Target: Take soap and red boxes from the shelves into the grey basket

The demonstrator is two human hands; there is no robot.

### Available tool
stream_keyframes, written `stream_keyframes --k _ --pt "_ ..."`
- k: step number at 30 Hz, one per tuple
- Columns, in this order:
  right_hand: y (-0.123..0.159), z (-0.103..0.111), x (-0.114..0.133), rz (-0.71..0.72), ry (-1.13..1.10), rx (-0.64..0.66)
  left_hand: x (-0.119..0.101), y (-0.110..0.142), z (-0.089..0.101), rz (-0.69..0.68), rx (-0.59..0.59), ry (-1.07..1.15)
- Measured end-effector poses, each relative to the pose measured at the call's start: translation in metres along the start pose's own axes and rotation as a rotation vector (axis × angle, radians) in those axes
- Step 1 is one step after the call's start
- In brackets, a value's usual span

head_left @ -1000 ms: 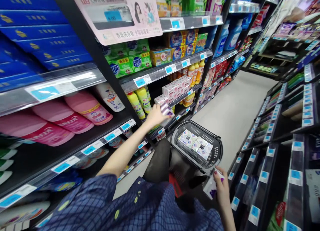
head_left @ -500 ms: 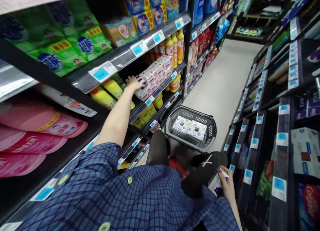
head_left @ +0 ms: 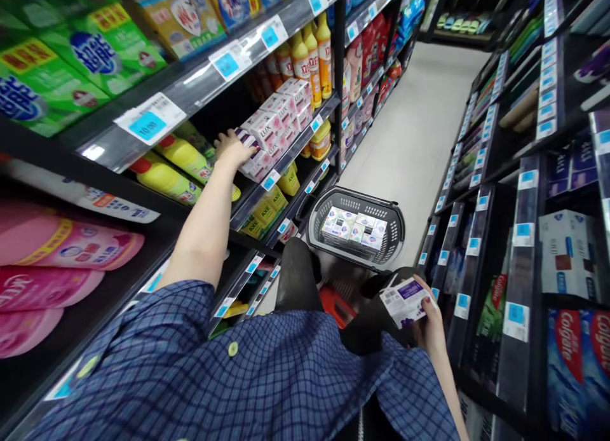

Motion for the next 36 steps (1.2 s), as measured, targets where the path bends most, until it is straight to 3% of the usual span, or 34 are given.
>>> stream_keyframes --k 8,13,17,21,28,33,36 --pt "0.004 -0.053 0.045 -0.030 -0.266 0.173 -0.014 0.008 0.001 -0.063 0.010 -0.066" --pt "0.001 -0.077 0.067 -0.001 -0.143 0.219 -0.015 0.017 0.003 -0.086 -0.008 -0.115" --pt "-0.001 -0.083 0.065 0.003 0.029 0.215 -0.009 0.009 -0.002 -0.082 0.000 -0.105" --pt "0.000 -0.089 0.059 -0.001 -0.016 0.237 -0.006 0.002 -0.005 -0.097 -0.024 -0.105" --pt "0.002 -0.091 0.057 -0.022 -0.030 0.182 -0.025 0.030 0.008 -0.203 -0.129 -0.142" --pt "-0.003 -0.085 0.050 -0.026 0.098 0.106 -0.029 0.043 0.010 -0.235 -0.165 -0.243" --pt "-0.008 -0.078 0.047 0.046 0.267 0.024 -0.027 0.046 0.009 -0.264 -0.150 -0.229"
Point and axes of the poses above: each hand's wrist, its own y-axis away from the middle knuckle, its own z-axis out of the back of the hand, x = y × z, the point moved 8 cm from there along -y, towards the middle knuckle, and after that the axes turned 14 degrees about y, right-handed, at the moved point
